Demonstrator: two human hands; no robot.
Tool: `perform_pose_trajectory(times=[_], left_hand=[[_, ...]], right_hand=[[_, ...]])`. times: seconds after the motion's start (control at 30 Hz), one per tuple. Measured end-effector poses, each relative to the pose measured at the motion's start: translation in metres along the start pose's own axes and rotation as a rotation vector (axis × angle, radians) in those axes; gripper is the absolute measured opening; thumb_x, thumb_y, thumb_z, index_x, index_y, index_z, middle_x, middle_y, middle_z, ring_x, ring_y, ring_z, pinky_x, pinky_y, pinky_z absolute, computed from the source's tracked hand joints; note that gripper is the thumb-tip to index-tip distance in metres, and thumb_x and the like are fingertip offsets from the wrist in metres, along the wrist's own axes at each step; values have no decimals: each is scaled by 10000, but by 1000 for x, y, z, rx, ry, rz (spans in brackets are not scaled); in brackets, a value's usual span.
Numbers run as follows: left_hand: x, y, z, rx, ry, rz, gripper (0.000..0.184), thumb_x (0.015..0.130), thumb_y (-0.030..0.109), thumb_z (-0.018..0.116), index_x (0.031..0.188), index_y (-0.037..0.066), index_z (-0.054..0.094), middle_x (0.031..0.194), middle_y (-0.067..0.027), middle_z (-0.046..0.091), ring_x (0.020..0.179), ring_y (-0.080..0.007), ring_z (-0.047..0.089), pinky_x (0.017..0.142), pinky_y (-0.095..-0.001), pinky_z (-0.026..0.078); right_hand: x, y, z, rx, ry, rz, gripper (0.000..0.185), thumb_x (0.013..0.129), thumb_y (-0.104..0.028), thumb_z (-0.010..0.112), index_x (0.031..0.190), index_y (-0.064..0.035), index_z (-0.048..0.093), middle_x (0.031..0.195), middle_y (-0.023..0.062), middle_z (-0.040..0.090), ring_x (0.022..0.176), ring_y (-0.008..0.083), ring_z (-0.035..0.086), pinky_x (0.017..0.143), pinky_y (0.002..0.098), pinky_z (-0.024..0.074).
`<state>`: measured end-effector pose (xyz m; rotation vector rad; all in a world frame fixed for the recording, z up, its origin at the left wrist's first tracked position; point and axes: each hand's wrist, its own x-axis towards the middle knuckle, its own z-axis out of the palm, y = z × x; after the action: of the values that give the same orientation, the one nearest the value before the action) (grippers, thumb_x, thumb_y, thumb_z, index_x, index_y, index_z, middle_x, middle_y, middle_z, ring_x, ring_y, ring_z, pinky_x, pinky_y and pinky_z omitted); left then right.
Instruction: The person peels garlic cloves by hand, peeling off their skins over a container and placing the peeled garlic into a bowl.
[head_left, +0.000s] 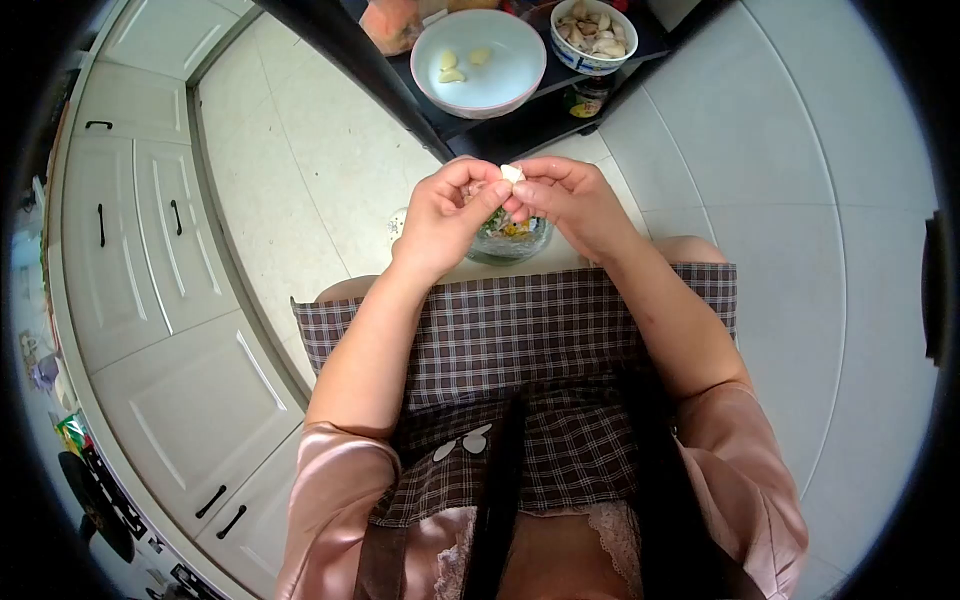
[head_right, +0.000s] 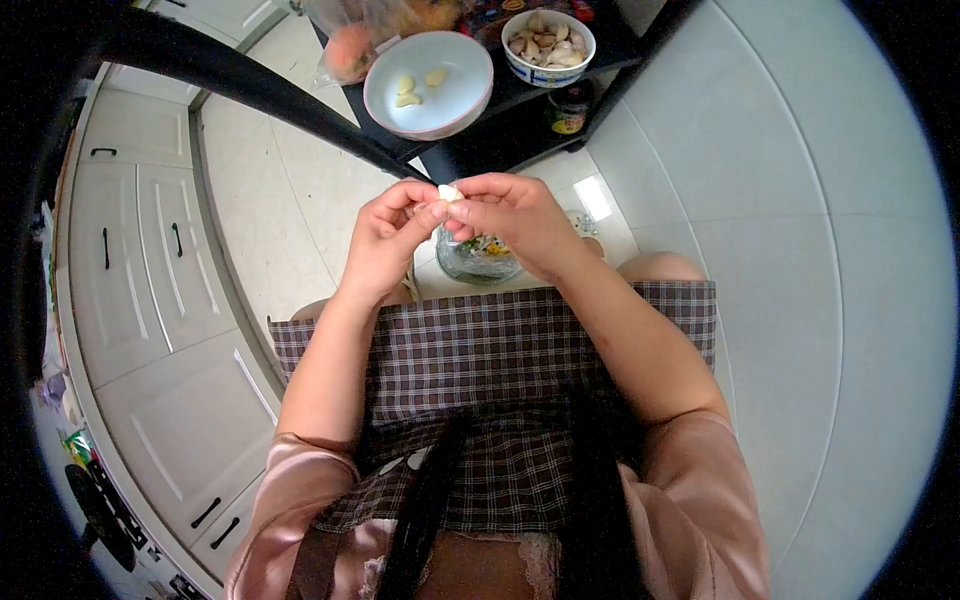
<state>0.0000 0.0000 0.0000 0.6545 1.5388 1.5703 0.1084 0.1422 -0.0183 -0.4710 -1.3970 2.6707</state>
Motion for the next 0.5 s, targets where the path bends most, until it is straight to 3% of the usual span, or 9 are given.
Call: perform_pose_trajectory(times=[0.07,0.17,0.4,0.5], left_hand=[[1,0,4,-131,-5,26,127,862,146,622,926,46,576,795,20,575,688,-53,495,642,-193,389],[3,-3,-2,-74,110,22,92,882,146,572,889,55,565,750,23,545,654,-56,477,623,-194,381],[4,-8,-10,-130,130,15,92,885,120,514,901,48,570,755,21,540,664,-53,480,612,-195,392],[3,-7,-4,11,117,12,119,884,144,531,900,43,592,757,17,551,663,-52,488,609,-194,395]], right_hand=[[-1,-1,0,-21,1,16,290,873,-129,600,1092,58,567,931,132,623,791,146,607,710,257,510],[0,-3,4,98,25,6,276,872,-117,598,1086,56,571,937,129,620,797,139,603,703,245,506],[1,-5,1,40,22,10,295,868,-116,602,1111,48,568,959,106,619,793,127,599,699,238,501],[1,-6,0,-191,19,1,317,852,-103,615,1129,41,565,958,88,622,791,110,599,706,233,497]])
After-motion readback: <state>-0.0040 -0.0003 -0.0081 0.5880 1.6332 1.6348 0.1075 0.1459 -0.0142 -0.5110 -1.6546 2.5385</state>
